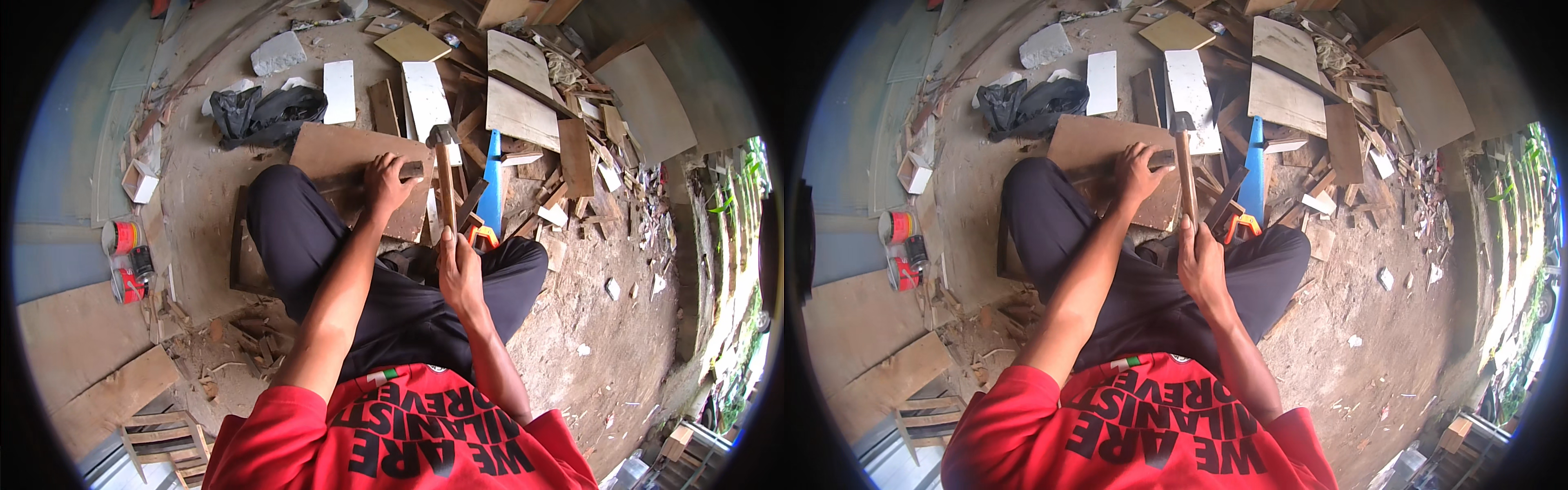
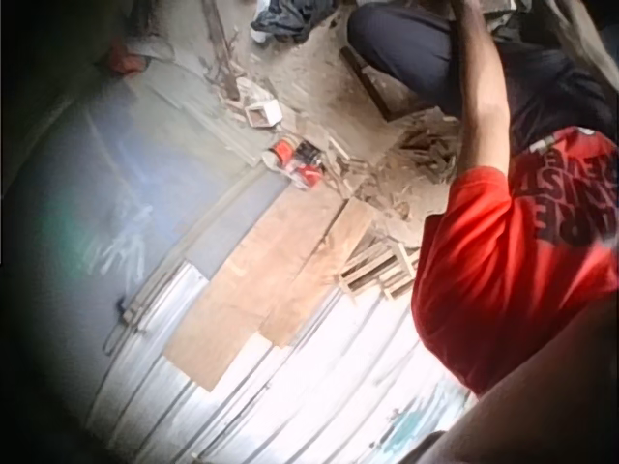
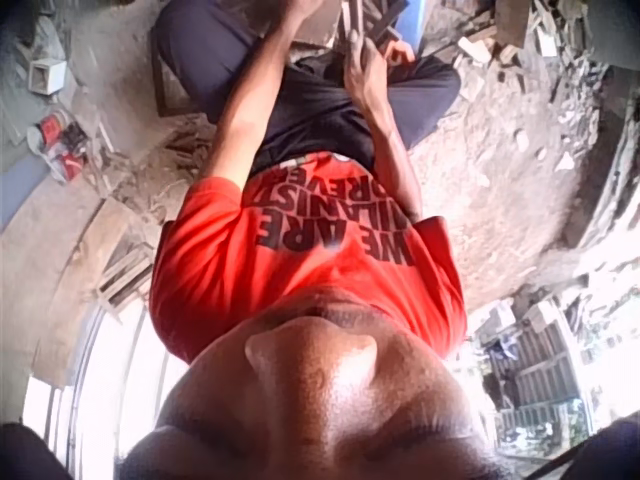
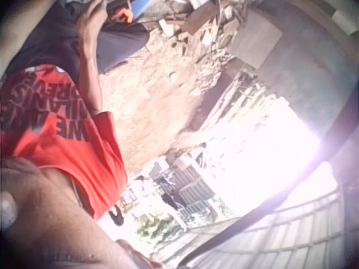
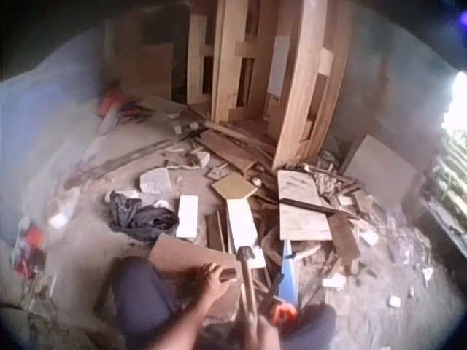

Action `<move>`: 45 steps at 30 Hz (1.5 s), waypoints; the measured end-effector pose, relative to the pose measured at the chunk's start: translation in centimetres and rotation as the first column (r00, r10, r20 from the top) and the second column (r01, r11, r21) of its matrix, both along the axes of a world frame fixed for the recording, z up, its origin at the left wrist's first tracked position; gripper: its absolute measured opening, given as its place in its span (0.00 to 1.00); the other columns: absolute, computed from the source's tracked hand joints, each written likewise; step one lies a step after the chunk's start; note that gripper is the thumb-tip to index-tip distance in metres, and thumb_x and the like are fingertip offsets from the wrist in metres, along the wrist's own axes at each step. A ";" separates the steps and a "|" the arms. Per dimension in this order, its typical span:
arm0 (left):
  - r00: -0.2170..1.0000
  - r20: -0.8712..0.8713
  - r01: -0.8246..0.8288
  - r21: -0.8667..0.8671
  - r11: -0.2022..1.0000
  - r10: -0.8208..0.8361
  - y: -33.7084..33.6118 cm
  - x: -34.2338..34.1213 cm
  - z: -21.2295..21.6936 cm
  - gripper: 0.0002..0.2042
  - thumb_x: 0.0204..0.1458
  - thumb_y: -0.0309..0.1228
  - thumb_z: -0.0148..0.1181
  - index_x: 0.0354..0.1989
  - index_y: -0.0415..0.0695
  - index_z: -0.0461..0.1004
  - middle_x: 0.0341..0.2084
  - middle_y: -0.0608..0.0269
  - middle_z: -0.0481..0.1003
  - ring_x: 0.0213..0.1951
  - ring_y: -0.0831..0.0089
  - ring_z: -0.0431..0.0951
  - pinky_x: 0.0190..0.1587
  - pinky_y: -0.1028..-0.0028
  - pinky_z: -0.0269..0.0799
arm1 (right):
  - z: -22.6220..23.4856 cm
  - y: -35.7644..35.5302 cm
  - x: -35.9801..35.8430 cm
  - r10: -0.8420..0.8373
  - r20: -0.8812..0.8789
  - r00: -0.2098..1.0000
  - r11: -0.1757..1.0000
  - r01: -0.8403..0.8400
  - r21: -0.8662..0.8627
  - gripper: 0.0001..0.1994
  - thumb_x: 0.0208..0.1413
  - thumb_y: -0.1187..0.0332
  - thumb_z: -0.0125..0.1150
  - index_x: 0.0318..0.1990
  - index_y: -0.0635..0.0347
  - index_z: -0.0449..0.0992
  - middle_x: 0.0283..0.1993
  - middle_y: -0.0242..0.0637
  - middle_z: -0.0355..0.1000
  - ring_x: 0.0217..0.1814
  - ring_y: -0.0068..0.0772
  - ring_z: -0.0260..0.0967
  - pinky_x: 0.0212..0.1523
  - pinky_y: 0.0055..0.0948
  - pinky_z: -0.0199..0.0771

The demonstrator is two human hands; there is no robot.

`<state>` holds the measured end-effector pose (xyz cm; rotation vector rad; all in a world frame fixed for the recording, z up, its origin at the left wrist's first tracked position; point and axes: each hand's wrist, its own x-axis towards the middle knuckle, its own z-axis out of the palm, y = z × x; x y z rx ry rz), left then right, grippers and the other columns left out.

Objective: The person sits on the floor and assembles a small wooden frame using several pieces of wood. They use a hammer to drive nails into the wood pieces to secure them together.

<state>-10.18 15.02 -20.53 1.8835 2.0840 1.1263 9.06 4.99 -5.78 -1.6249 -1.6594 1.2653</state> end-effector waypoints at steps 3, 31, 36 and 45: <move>1.000 0.001 0.003 0.019 1.000 -0.003 0.6 0.0 0.8 0.23 0.39 0.40 0.75 0.43 0.45 0.78 0.40 0.57 0.76 0.47 0.56 0.74 0.52 0.58 0.68 | -0.8 0.7 -0.1 0.006 -0.043 0.999 0.999 -0.005 0.039 0.25 0.71 0.52 0.44 0.34 0.71 0.69 0.20 0.56 0.66 0.23 0.54 0.68 0.28 0.46 0.65; 0.998 -0.061 0.012 0.053 0.999 -0.009 0.6 0.0 0.6 0.22 0.39 0.41 0.75 0.42 0.47 0.78 0.37 0.59 0.75 0.44 0.56 0.75 0.49 0.59 0.69 | -1.3 1.6 0.6 0.019 0.054 0.998 1.000 -0.018 -0.014 0.27 0.71 0.50 0.41 0.34 0.70 0.70 0.26 0.62 0.70 0.33 0.65 0.72 0.34 0.49 0.67; 1.000 -0.023 0.014 0.049 0.999 -0.013 0.7 0.2 0.5 0.22 0.40 0.42 0.75 0.43 0.46 0.78 0.38 0.58 0.75 0.45 0.56 0.75 0.49 0.59 0.69 | -0.5 1.2 0.7 0.012 -0.010 1.000 0.999 -0.012 -0.030 0.25 0.71 0.52 0.45 0.36 0.71 0.72 0.25 0.60 0.70 0.32 0.65 0.73 0.35 0.50 0.68; 0.998 -0.068 0.003 0.025 1.000 -0.002 0.3 0.2 0.9 0.22 0.40 0.42 0.75 0.44 0.47 0.78 0.39 0.59 0.75 0.46 0.57 0.74 0.51 0.59 0.68 | -0.4 0.6 0.2 0.056 -0.046 0.997 0.982 -0.047 0.185 0.18 0.70 0.58 0.46 0.38 0.70 0.67 0.21 0.58 0.68 0.24 0.63 0.70 0.26 0.48 0.65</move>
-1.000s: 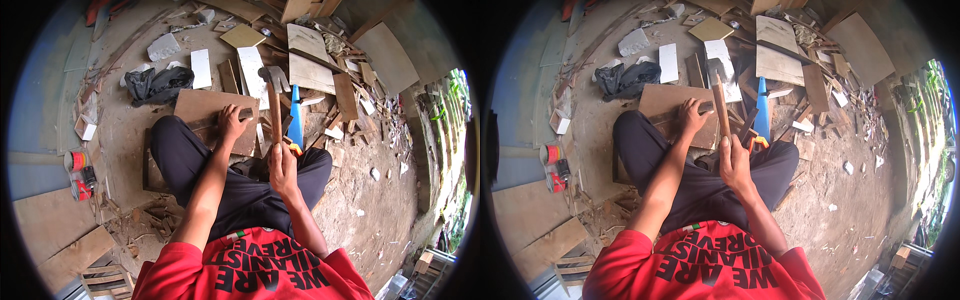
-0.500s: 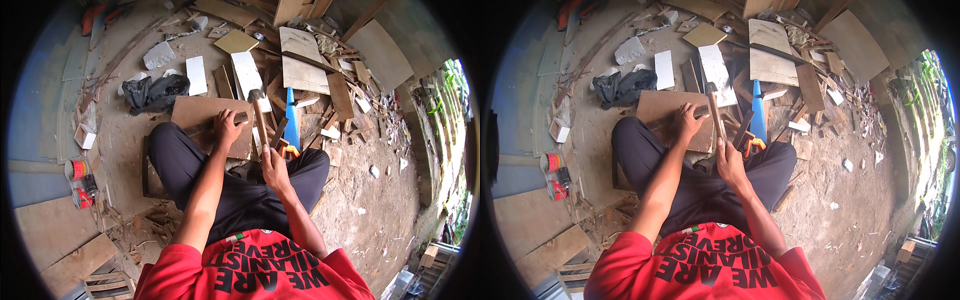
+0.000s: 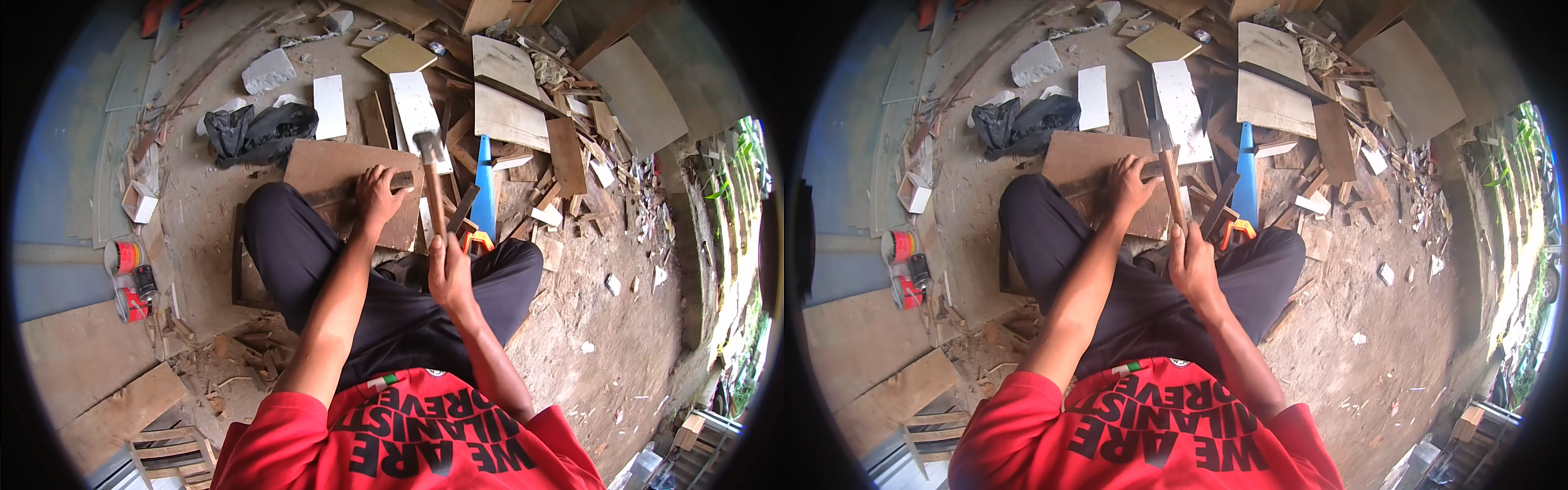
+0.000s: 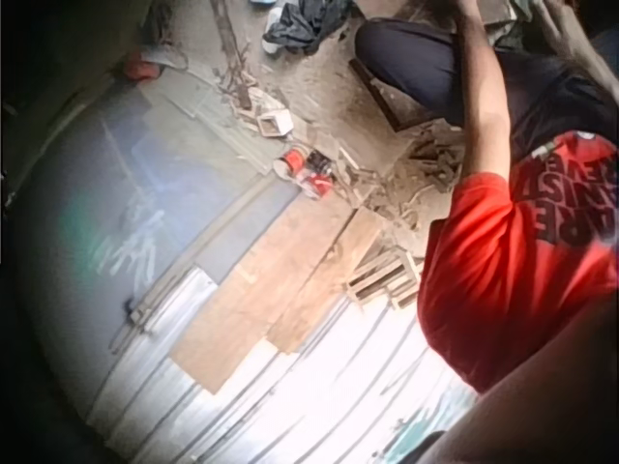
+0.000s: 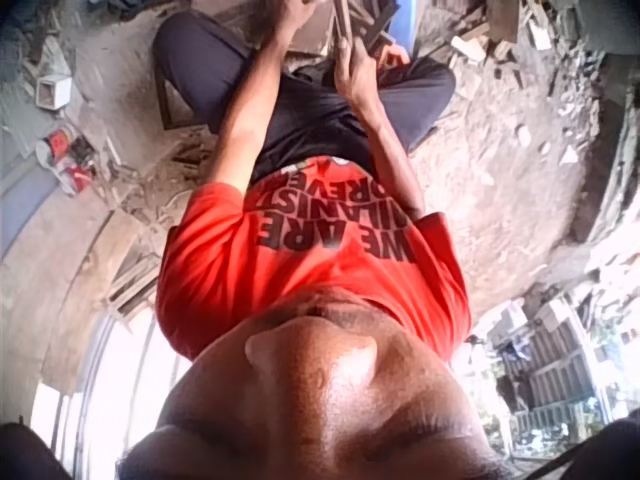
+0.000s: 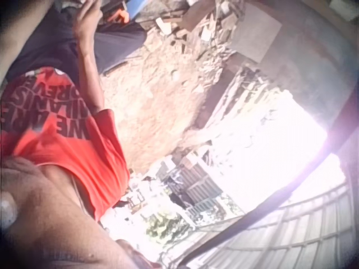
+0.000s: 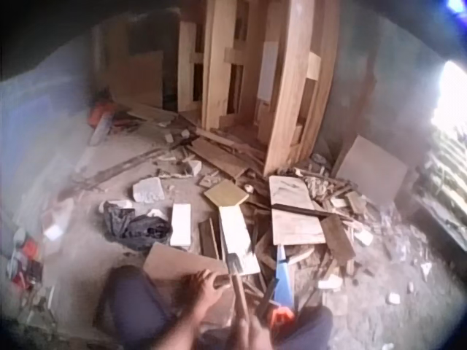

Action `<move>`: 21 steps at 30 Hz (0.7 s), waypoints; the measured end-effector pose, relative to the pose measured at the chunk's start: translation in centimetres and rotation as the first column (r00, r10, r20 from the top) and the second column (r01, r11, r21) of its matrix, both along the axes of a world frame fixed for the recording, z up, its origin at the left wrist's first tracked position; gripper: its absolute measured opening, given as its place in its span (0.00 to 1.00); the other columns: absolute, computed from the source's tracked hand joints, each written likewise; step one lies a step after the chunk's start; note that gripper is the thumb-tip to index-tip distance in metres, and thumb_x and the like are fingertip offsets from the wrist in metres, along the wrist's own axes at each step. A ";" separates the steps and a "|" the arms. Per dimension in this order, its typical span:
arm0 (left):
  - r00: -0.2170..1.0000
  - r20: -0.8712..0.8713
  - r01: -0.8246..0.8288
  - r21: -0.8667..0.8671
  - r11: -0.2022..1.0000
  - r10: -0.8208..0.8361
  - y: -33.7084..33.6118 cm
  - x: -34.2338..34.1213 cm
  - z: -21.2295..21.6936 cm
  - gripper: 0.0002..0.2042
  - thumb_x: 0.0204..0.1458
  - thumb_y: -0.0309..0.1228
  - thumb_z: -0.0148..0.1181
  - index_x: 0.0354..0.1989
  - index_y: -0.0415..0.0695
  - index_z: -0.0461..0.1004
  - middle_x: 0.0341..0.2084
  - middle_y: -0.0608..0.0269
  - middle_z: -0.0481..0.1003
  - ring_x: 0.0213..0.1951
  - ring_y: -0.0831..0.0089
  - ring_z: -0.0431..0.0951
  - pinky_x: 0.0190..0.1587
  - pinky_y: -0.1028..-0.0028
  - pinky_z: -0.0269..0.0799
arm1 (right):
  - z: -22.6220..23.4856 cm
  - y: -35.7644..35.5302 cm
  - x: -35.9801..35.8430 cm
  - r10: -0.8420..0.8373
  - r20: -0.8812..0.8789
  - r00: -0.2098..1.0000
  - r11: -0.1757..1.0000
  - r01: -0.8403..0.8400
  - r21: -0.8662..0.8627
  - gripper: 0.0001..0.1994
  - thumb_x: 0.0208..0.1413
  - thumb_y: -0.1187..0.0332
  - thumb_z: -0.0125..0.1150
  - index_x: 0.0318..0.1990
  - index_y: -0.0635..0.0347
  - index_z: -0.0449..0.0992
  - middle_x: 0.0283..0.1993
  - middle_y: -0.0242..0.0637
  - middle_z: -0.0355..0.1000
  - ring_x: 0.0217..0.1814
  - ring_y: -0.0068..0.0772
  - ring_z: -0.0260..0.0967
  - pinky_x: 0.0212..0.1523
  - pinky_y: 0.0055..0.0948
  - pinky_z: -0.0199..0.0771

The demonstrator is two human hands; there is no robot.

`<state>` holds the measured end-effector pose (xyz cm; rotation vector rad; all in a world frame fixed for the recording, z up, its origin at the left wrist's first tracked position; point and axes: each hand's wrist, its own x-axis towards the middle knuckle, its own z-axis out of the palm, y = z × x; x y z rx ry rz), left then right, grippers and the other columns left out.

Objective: The person sits on the floor and assembles a small wooden frame using several pieces of wood. They use a hammer to drive nails into the wood pieces to secure them together.

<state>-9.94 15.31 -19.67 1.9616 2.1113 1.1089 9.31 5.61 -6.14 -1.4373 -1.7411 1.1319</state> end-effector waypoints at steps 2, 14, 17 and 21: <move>1.000 0.000 0.005 -0.006 1.000 -0.005 0.3 0.0 -0.1 0.23 0.40 0.42 0.75 0.44 0.47 0.78 0.39 0.59 0.75 0.46 0.57 0.74 0.51 0.60 0.68 | -3.8 -0.1 0.1 -0.022 0.157 0.987 0.996 0.036 -0.087 0.26 0.72 0.50 0.42 0.31 0.67 0.67 0.19 0.43 0.62 0.21 0.35 0.62 0.25 0.36 0.63; 1.000 -0.017 -0.001 0.014 1.000 0.001 0.6 0.0 -0.5 0.24 0.39 0.41 0.75 0.45 0.47 0.77 0.39 0.59 0.75 0.47 0.57 0.74 0.51 0.59 0.68 | -4.0 -0.2 -0.2 -0.038 0.128 0.991 0.989 0.055 -0.137 0.28 0.70 0.49 0.43 0.35 0.72 0.70 0.22 0.62 0.69 0.29 0.67 0.72 0.31 0.49 0.68; 1.000 -0.010 -0.008 -0.017 1.000 0.008 0.5 -0.1 -0.7 0.23 0.40 0.41 0.75 0.45 0.47 0.77 0.40 0.59 0.75 0.47 0.57 0.74 0.52 0.59 0.68 | -2.1 0.0 -0.6 -0.034 0.068 0.997 0.985 0.045 -0.166 0.27 0.70 0.50 0.43 0.35 0.71 0.70 0.21 0.58 0.68 0.25 0.61 0.70 0.30 0.47 0.67; 1.000 -0.002 -0.011 -0.005 1.000 0.011 0.2 -0.1 -0.3 0.22 0.40 0.40 0.74 0.45 0.47 0.77 0.40 0.59 0.75 0.48 0.57 0.74 0.53 0.59 0.67 | 1.9 -0.1 -1.4 -0.035 -0.120 0.992 0.999 0.037 0.011 0.19 0.71 0.58 0.47 0.36 0.69 0.68 0.18 0.50 0.66 0.18 0.48 0.67 0.23 0.42 0.64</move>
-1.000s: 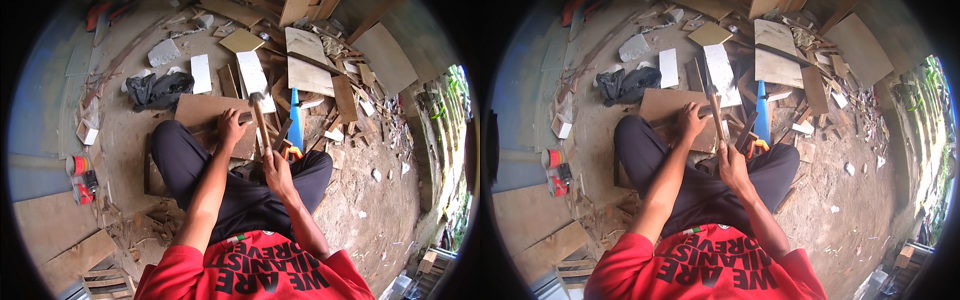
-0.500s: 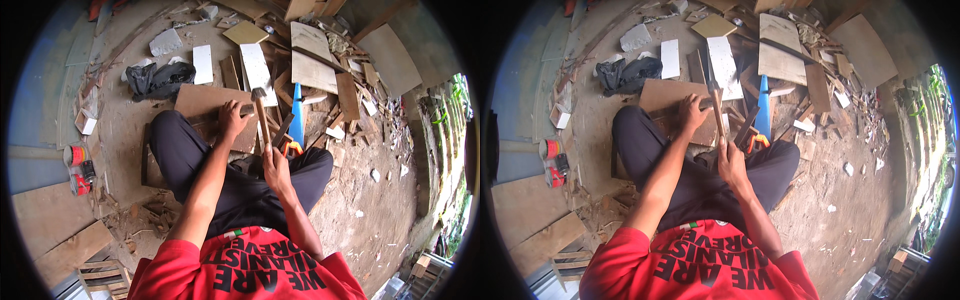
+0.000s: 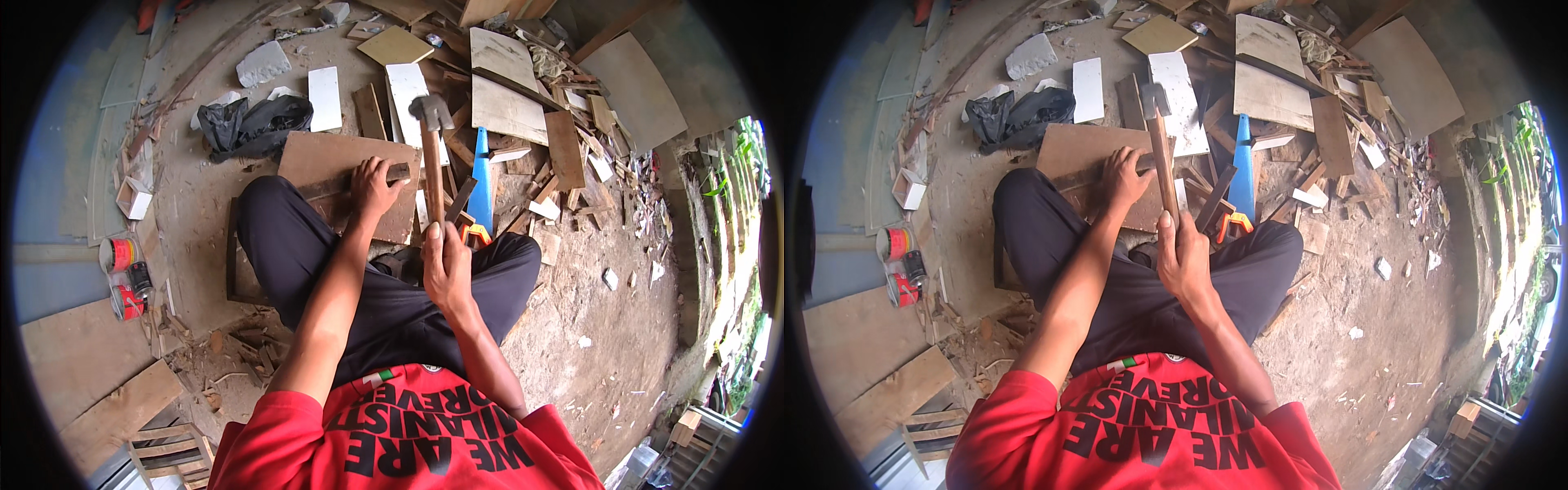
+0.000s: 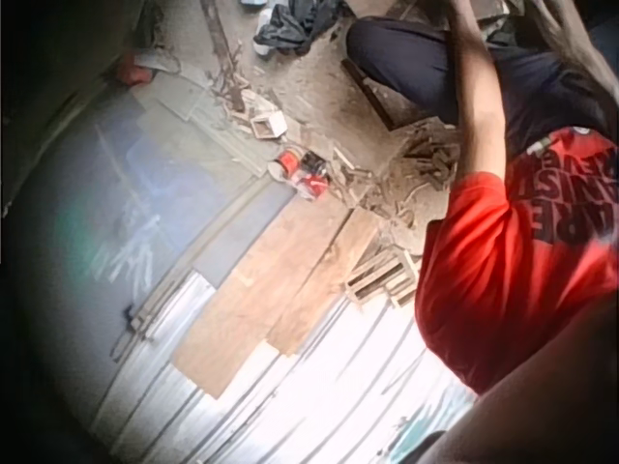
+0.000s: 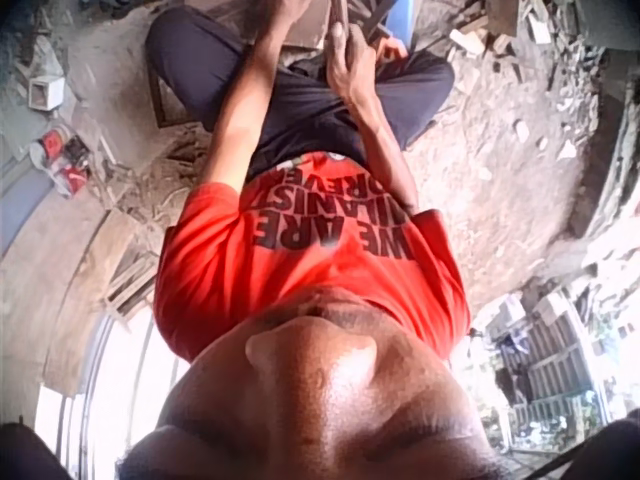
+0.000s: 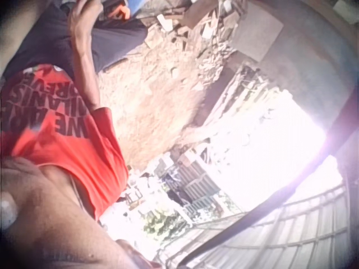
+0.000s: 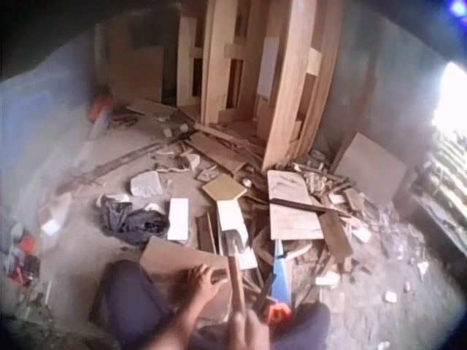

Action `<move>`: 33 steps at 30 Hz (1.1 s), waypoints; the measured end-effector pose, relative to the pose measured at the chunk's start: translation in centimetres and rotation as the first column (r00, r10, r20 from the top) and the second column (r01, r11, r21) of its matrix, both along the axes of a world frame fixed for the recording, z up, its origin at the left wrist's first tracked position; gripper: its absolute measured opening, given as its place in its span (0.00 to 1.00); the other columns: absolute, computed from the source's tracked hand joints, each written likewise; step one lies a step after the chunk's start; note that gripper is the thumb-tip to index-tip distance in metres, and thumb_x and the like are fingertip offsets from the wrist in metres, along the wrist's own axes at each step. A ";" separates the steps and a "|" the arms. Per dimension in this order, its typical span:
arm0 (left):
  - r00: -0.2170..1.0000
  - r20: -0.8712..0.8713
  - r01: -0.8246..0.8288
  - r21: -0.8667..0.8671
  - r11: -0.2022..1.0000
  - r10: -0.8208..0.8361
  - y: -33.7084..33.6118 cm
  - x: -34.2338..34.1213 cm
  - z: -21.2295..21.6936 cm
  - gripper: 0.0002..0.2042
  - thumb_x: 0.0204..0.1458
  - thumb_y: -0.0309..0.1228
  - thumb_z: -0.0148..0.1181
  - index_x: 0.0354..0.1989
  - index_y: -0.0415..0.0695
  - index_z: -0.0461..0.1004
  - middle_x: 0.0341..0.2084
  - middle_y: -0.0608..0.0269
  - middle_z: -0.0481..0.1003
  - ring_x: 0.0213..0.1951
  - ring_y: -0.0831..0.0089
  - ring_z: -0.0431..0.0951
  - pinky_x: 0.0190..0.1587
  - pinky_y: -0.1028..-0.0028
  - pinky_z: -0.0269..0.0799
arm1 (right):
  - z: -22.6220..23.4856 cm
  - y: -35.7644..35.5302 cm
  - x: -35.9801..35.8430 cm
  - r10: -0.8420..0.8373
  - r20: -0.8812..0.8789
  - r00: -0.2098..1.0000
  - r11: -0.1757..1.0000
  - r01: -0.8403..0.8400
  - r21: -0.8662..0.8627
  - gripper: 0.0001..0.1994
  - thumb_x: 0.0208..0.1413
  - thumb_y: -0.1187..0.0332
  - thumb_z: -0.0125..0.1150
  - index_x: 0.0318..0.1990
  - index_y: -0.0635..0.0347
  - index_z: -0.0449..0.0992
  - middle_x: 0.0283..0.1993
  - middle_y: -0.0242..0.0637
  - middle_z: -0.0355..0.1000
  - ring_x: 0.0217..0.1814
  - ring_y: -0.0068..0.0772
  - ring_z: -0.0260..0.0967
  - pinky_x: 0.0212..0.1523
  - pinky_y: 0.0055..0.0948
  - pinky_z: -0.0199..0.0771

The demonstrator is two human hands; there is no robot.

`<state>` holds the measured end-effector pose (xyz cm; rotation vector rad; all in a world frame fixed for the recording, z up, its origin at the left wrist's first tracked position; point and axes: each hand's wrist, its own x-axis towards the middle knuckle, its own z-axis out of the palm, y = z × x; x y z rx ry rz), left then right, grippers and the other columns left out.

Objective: The person sits on the floor and assembles a small wooden frame using several pieces of wood. They use a hammer to drive nails into the wood pieces to secure them together.

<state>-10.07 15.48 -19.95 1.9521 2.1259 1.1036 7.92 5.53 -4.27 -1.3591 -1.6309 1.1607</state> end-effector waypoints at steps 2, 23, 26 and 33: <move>1.000 0.004 0.000 -0.006 1.000 0.000 0.0 -0.1 -0.1 0.22 0.41 0.40 0.74 0.45 0.46 0.77 0.40 0.59 0.75 0.47 0.57 0.74 0.53 0.59 0.67 | 0.6 0.6 0.2 0.016 -0.021 1.000 0.995 -0.014 0.103 0.15 0.70 0.62 0.48 0.37 0.68 0.66 0.18 0.50 0.65 0.17 0.47 0.66 0.20 0.40 0.62; 1.000 0.004 0.004 0.023 1.000 -0.004 0.3 0.2 -0.1 0.23 0.41 0.43 0.74 0.44 0.45 0.77 0.39 0.58 0.76 0.46 0.56 0.74 0.51 0.59 0.67 | -1.7 1.4 2.1 0.030 0.239 0.971 0.990 0.004 -0.143 0.27 0.72 0.51 0.41 0.34 0.71 0.71 0.25 0.63 0.69 0.32 0.70 0.69 0.33 0.52 0.67; 1.000 -0.006 -0.001 0.052 0.999 0.001 0.2 -0.1 -0.2 0.23 0.41 0.43 0.74 0.43 0.46 0.77 0.39 0.58 0.75 0.45 0.56 0.74 0.51 0.59 0.67 | 1.5 1.0 1.6 0.040 0.110 0.993 0.999 -0.038 -0.021 0.21 0.72 0.57 0.44 0.36 0.69 0.69 0.21 0.53 0.67 0.23 0.56 0.69 0.27 0.45 0.66; 1.000 -0.006 0.011 0.050 0.999 -0.011 0.2 0.5 0.5 0.22 0.41 0.43 0.74 0.42 0.46 0.77 0.38 0.59 0.75 0.46 0.56 0.74 0.51 0.59 0.68 | -6.6 0.3 2.9 0.104 0.288 0.952 0.985 -0.058 -0.165 0.25 0.73 0.52 0.39 0.32 0.66 0.69 0.19 0.38 0.65 0.21 0.29 0.63 0.24 0.33 0.64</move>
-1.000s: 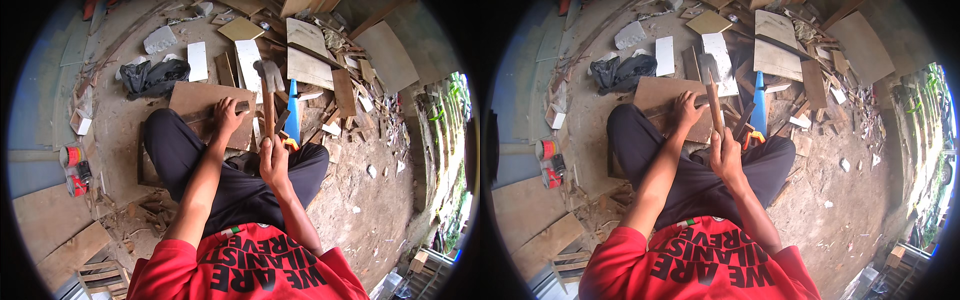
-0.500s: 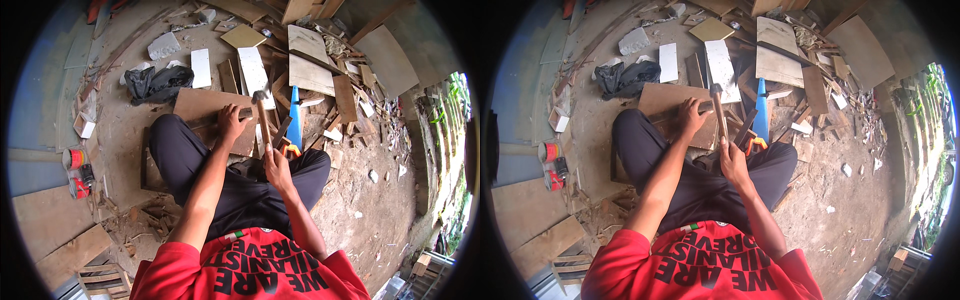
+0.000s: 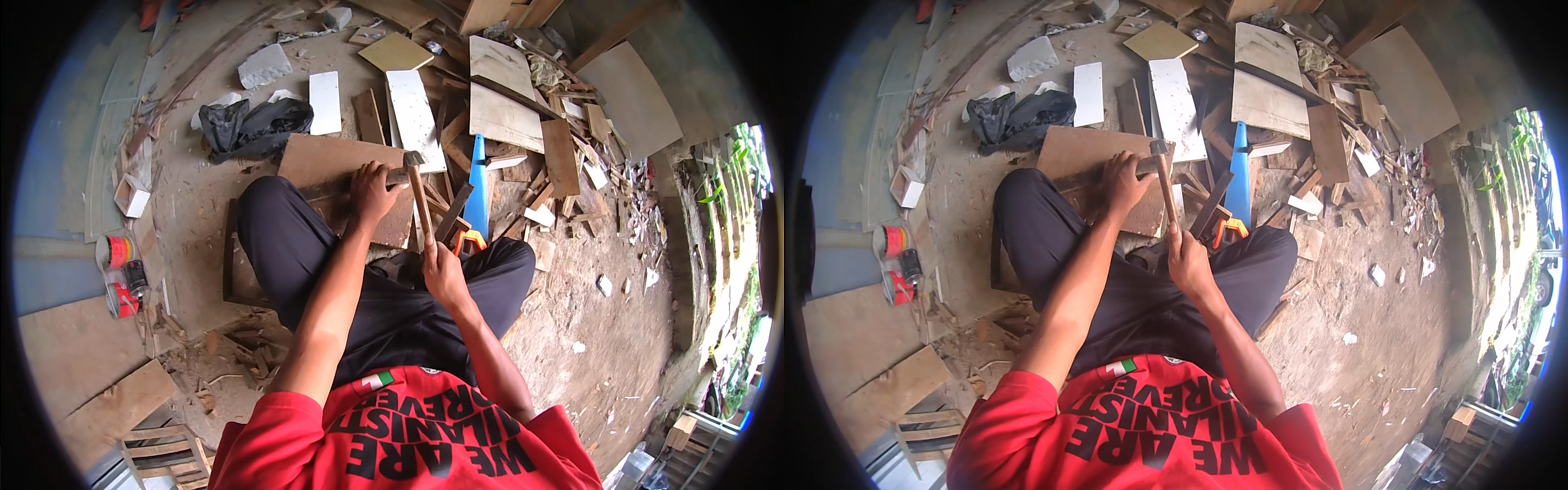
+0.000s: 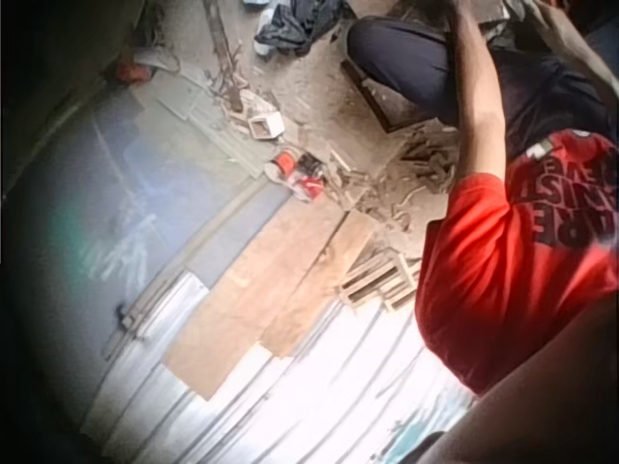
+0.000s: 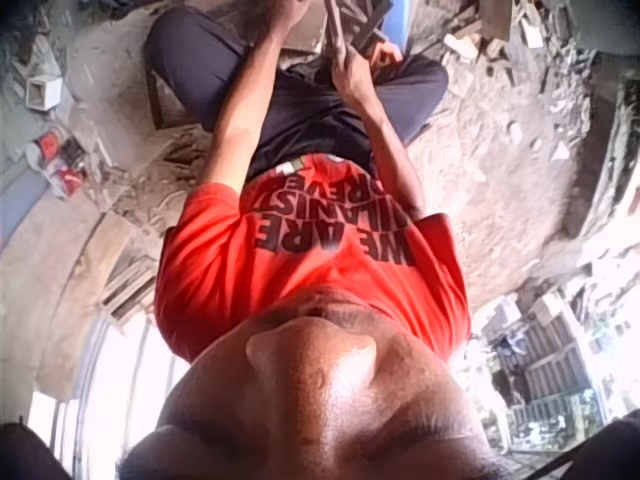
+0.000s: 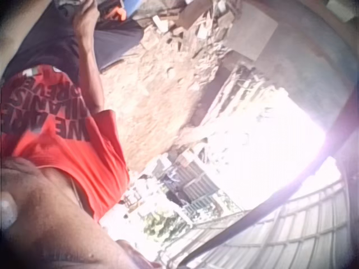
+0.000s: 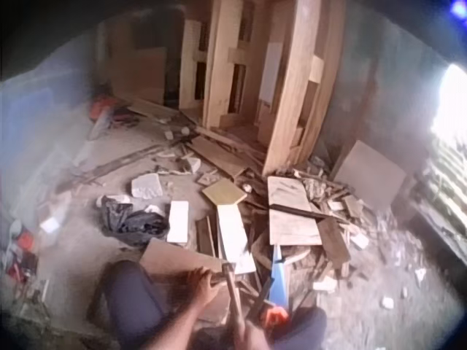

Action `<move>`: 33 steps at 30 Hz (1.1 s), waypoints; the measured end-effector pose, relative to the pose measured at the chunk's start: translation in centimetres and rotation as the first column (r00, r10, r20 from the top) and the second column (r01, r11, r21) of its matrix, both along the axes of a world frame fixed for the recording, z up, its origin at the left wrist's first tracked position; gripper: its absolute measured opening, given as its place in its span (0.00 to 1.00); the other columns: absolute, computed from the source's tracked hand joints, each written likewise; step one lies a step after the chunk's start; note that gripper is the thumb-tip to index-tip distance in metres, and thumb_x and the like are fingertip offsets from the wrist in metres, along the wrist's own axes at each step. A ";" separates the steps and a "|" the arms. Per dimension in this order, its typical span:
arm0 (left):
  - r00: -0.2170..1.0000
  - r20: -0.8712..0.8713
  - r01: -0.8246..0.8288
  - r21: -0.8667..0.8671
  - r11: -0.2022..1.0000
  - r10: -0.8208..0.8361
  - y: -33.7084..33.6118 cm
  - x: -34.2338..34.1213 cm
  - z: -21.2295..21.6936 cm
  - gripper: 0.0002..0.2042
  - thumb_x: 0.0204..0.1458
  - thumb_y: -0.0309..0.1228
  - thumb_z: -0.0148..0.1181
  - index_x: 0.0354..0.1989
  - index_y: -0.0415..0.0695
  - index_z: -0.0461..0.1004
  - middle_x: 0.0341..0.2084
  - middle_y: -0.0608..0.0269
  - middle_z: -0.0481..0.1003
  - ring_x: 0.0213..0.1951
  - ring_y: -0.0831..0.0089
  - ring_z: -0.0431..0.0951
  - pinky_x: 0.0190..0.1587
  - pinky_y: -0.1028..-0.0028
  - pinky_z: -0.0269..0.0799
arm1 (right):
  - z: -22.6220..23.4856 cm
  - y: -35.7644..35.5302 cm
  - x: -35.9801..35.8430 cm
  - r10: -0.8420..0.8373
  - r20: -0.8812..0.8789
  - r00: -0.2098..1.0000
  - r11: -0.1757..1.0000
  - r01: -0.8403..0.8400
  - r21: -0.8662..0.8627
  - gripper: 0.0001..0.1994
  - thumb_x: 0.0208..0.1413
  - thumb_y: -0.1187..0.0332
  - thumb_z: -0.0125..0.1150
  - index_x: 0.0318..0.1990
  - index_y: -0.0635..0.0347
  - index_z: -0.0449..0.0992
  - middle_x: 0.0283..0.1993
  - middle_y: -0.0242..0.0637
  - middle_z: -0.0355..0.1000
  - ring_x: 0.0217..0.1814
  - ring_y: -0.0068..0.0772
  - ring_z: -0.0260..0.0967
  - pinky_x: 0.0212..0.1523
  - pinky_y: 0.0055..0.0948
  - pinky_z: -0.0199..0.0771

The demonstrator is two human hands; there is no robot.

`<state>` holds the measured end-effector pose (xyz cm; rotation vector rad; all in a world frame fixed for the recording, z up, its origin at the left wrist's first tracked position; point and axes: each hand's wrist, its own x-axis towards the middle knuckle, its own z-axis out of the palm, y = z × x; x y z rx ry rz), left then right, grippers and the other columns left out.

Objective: The person sits on the floor and assembles a small wooden frame using several pieces of wood. They use a hammer to drive nails into the wood pieces to secure them together.

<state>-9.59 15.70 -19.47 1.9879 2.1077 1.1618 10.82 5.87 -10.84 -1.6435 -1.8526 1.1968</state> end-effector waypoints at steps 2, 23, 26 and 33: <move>1.000 -0.028 -0.001 0.009 1.000 0.001 -0.2 -0.2 -0.1 0.22 0.41 0.43 0.74 0.42 0.46 0.77 0.39 0.58 0.75 0.46 0.56 0.74 0.51 0.59 0.68 | 0.2 -0.5 0.1 -0.031 -0.069 0.997 0.999 0.029 -0.029 0.27 0.73 0.50 0.39 0.31 0.65 0.70 0.19 0.37 0.65 0.21 0.29 0.63 0.25 0.32 0.64; 1.000 0.004 0.030 -0.031 0.999 -0.030 -0.7 -0.3 -0.5 0.22 0.49 0.40 0.69 0.51 0.43 0.76 0.48 0.57 0.76 0.52 0.56 0.73 0.58 0.58 0.65 | 5.6 0.4 -1.2 -0.015 -0.259 0.966 0.987 0.057 0.153 0.23 0.73 0.56 0.37 0.34 0.68 0.68 0.19 0.47 0.65 0.20 0.47 0.65 0.25 0.40 0.64; 0.998 -0.054 0.019 -0.009 1.000 -0.019 -0.7 -0.2 -0.3 0.22 0.48 0.40 0.69 0.50 0.43 0.77 0.48 0.57 0.76 0.52 0.55 0.73 0.58 0.58 0.65 | 0.2 0.2 -1.2 -0.066 -0.086 0.994 0.998 0.067 0.006 0.29 0.72 0.46 0.36 0.29 0.64 0.67 0.20 0.30 0.60 0.21 0.24 0.58 0.24 0.30 0.60; 0.999 0.000 0.035 0.029 0.999 -0.035 -0.6 -0.6 -0.6 0.21 0.46 0.37 0.71 0.49 0.44 0.79 0.47 0.59 0.76 0.52 0.57 0.74 0.57 0.59 0.66 | 2.4 0.0 -1.2 -0.168 -0.258 0.951 0.977 0.126 -0.171 0.29 0.73 0.47 0.34 0.30 0.64 0.67 0.20 0.34 0.62 0.21 0.28 0.60 0.25 0.32 0.62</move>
